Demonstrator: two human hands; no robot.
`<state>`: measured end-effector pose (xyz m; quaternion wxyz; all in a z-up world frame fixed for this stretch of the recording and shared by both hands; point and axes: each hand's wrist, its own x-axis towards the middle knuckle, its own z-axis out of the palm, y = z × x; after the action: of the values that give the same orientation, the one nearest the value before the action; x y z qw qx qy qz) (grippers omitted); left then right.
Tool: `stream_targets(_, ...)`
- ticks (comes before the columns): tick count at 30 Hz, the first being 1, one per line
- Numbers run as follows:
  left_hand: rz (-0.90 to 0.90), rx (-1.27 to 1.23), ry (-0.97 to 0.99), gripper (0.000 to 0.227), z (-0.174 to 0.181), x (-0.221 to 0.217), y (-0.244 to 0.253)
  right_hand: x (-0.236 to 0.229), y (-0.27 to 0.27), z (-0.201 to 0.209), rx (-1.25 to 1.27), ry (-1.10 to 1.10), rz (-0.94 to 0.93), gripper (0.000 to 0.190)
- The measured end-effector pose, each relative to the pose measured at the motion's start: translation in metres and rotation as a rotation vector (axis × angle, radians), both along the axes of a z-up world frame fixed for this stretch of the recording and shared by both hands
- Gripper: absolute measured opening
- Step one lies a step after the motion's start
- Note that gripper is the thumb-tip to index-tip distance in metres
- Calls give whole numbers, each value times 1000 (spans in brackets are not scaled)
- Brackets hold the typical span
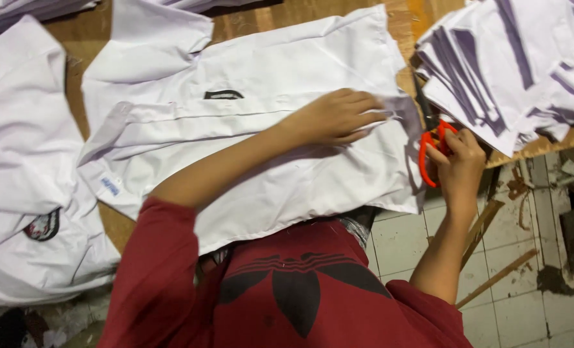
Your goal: Trimming loose threads from a white shirt using scissors in a garment factory finishing area.
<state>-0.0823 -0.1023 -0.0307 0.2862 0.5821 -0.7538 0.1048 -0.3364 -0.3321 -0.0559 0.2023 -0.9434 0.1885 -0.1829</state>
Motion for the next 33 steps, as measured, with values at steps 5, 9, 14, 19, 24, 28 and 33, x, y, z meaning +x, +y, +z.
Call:
stream_targets(5, 62, 54, -171, 62, -59, -10, -93, -10, -2, -10, -53, -83, -31, 42)
stream_targets(9, 147, 108, -367, 70, -31, -9, -96, -7, 15, 20, 139, 22, -144, 27)
stream_targets(14, -22, 199, -88, 19, -29, 8, -71, 4, 22, 32, 142, 23, -197, 33)
stream_targets(19, -47, 39, -51, 45, 27, 25, -11, 18, 29, 26, 154, 74, -201, 37)
stream_targets(24, 28, -198, 208, 17, 52, 9, -1, 45, 42, 2, 108, 26, -219, 46)
stream_targets(28, -63, -123, 510, 50, 48, 7, -13, 48, 40, -1, 13, 84, -170, 51)
stream_targets(33, -1, -4, 582, 46, 64, 0, -23, 36, 53, 18, -344, 330, -99, 50)
